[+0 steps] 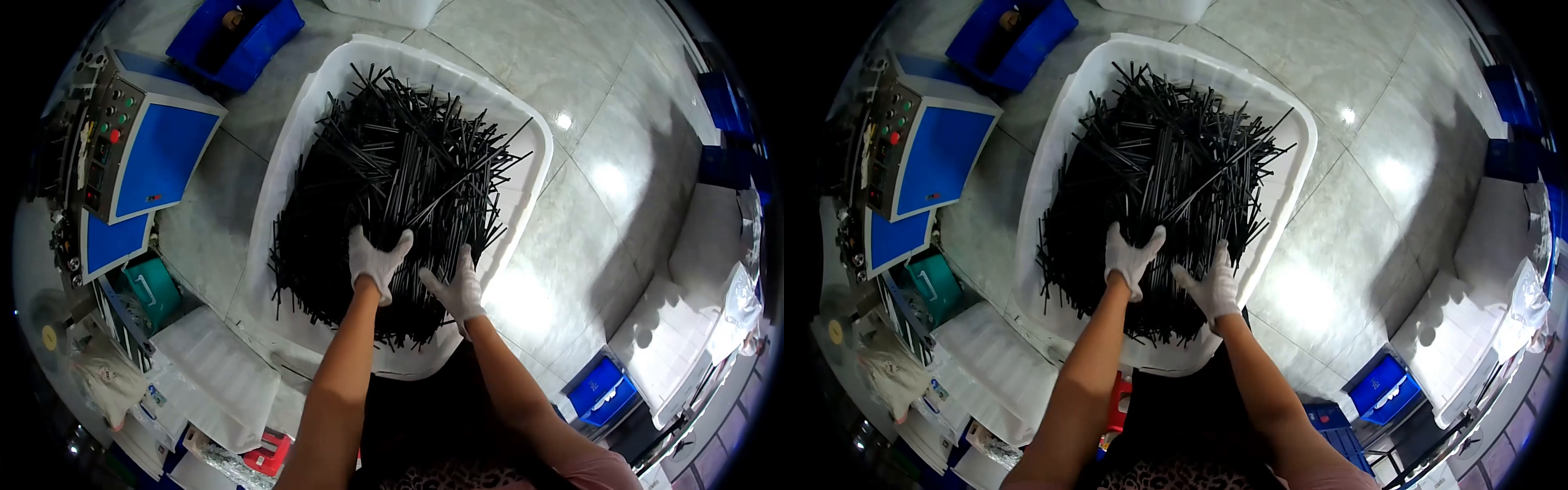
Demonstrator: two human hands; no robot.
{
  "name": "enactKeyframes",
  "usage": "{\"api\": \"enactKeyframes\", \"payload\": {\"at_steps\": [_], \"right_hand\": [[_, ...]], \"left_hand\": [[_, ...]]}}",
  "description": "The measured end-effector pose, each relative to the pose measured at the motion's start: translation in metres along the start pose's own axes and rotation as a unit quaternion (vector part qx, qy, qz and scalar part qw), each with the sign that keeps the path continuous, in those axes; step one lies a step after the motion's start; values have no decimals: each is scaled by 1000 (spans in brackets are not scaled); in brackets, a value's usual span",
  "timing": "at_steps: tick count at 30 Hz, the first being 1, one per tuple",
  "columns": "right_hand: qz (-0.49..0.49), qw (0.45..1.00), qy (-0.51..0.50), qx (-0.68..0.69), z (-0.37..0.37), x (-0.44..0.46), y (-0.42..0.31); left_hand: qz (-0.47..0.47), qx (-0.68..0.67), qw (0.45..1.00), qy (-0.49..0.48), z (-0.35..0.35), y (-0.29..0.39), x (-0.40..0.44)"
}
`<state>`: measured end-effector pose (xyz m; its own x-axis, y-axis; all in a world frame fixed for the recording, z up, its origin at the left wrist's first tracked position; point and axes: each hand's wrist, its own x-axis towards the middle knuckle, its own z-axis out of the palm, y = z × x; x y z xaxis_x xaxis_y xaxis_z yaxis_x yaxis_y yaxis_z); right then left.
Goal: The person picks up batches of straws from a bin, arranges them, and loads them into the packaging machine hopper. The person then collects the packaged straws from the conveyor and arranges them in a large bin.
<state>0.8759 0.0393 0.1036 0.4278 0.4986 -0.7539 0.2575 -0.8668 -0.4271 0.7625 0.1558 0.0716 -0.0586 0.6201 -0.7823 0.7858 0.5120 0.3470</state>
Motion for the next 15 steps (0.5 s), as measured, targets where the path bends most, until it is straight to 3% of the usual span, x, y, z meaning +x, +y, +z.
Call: {"api": "enactKeyframes", "payload": {"at_steps": [3, 5, 10, 15], "right_hand": [[43, 997, -3, 59, 30, 60, 21], [121, 992, 26, -36, 38, 81, 15], [89, 988, 23, -122, 31, 91, 14], [57, 989, 61, -126, 38, 90, 26]], "left_hand": [[-55, 202, 976, 58, 26, 18, 21], [-68, 220, 970, 78, 36, 27, 21], [-85, 239, 966, 50, 25, 32, 30], [-4, 257, 965, 43, 33, 23, 34]]}}
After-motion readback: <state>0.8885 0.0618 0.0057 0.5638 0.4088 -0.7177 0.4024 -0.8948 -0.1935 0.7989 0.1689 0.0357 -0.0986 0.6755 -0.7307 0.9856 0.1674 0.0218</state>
